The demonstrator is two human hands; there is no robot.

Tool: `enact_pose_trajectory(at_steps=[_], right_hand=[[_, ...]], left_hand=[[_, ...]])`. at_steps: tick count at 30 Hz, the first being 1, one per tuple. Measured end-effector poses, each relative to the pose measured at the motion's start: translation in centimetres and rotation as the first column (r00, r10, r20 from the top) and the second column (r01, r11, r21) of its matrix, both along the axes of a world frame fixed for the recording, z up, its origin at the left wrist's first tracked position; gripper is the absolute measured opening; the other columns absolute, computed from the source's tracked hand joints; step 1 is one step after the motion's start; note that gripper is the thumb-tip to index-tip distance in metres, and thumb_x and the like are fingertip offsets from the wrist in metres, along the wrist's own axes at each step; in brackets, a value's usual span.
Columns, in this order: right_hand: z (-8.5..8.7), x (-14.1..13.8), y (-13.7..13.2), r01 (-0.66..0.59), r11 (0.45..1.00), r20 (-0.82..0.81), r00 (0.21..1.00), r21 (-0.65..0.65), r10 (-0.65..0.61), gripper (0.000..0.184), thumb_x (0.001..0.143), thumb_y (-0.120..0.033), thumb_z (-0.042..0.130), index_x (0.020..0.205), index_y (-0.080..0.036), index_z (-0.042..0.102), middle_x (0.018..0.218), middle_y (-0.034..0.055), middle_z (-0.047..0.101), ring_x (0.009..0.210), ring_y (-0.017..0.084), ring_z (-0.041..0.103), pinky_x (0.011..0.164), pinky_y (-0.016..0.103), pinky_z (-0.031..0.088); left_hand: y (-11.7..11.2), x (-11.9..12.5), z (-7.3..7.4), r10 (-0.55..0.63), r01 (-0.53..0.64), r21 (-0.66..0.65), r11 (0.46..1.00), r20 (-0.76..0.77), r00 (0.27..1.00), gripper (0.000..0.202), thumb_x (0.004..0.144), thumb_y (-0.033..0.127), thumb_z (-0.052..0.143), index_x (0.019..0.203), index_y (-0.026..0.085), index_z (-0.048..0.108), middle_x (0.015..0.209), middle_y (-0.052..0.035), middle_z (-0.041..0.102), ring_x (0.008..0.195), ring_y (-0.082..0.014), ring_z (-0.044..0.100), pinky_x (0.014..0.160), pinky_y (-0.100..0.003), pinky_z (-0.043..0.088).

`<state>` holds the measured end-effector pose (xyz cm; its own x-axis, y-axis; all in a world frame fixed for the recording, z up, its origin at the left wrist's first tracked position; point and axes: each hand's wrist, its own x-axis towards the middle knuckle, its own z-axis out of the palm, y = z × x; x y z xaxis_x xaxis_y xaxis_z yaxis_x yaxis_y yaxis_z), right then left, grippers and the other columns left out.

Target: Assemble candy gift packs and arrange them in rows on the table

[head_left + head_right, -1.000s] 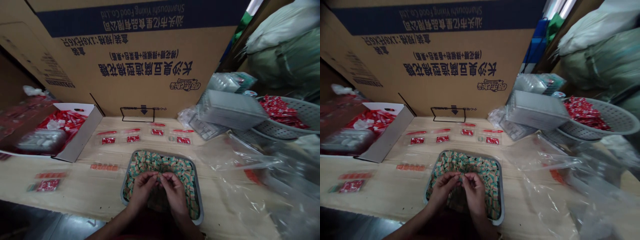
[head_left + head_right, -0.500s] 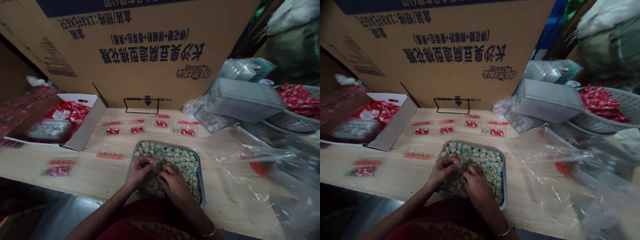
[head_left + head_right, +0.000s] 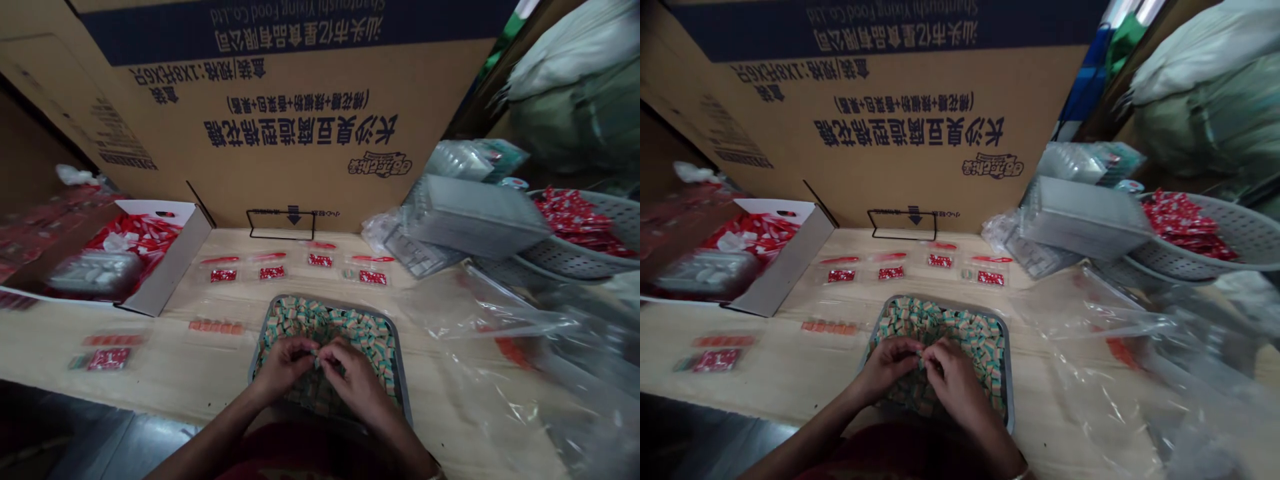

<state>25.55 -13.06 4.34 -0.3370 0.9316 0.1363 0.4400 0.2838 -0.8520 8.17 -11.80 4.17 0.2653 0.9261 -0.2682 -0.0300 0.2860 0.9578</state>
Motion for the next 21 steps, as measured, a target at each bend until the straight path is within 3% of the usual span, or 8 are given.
enact_pose_trajectory(at_steps=[4,8,14,18,21], right_hand=[[-0.6,-0.8,0.1,0.115,0.988,-0.111,0.986,-0.107,-0.126,0.008,0.081,-0.021,0.05,0.075,-0.021,0.055,0.071,-0.0001,0.058,0.066,0.014,0.055,0.061,0.024,0.042],[-1.0,-1.5,0.5,0.18,0.967,-0.249,0.943,-0.182,-0.222,0.016,0.083,-0.031,0.051,0.072,-0.021,0.055,0.066,-0.0008,0.057,0.061,0.014,0.055,0.057,0.023,0.043],[-0.3,-1.5,1.7,0.113,0.989,-0.212,0.968,-0.1,-0.133,0.01,0.081,-0.024,0.053,0.076,-0.021,0.061,0.083,0.0029,0.062,0.081,0.017,0.06,0.072,0.026,0.046],[0.4,-1.9,3.2,0.01,0.977,-0.181,0.982,-0.214,-0.05,0.009,0.08,-0.022,0.054,0.086,-0.021,0.061,0.082,0.0011,0.064,0.077,0.016,0.06,0.069,0.025,0.045],[1.0,-2.4,4.8,-0.052,0.98,-0.125,0.992,-0.191,0.028,0.011,0.079,-0.018,0.053,0.087,-0.021,0.061,0.081,0.0006,0.063,0.076,0.015,0.059,0.069,0.024,0.044]], left_hand=[[0.3,-0.2,0.3,-0.038,0.041,-0.048,0.998,0.062,0.997,0.031,0.059,0.029,0.081,0.087,0.017,0.072,0.081,-0.0027,0.073,0.075,-0.015,0.064,0.072,-0.024,0.048],[0.7,-0.1,0.3,0.025,-0.023,-0.027,0.999,0.059,0.998,0.027,0.061,0.032,0.081,0.08,0.016,0.072,0.076,-0.0015,0.071,0.071,-0.0122,0.061,0.07,-0.022,0.047],[1.2,-0.5,0.3,0.029,-0.03,0.007,1.0,0.064,0.998,0.025,0.064,0.034,0.079,0.079,0.015,0.071,0.073,-0.0017,0.067,0.068,-0.012,0.058,0.065,-0.022,0.045],[2.1,-1.2,0.5,0.093,-0.094,-0.001,0.996,0.119,0.989,0.044,0.058,0.026,0.08,0.099,0.018,0.064,0.076,0.0011,0.064,0.069,-0.0132,0.058,0.064,-0.024,0.046],[3.0,-1.6,0.6,0.126,-0.127,0.002,0.992,0.134,0.983,0.055,0.057,0.021,0.079,0.107,0.02,0.057,0.073,0.0032,0.062,0.067,-0.0129,0.058,0.062,-0.023,0.045]])
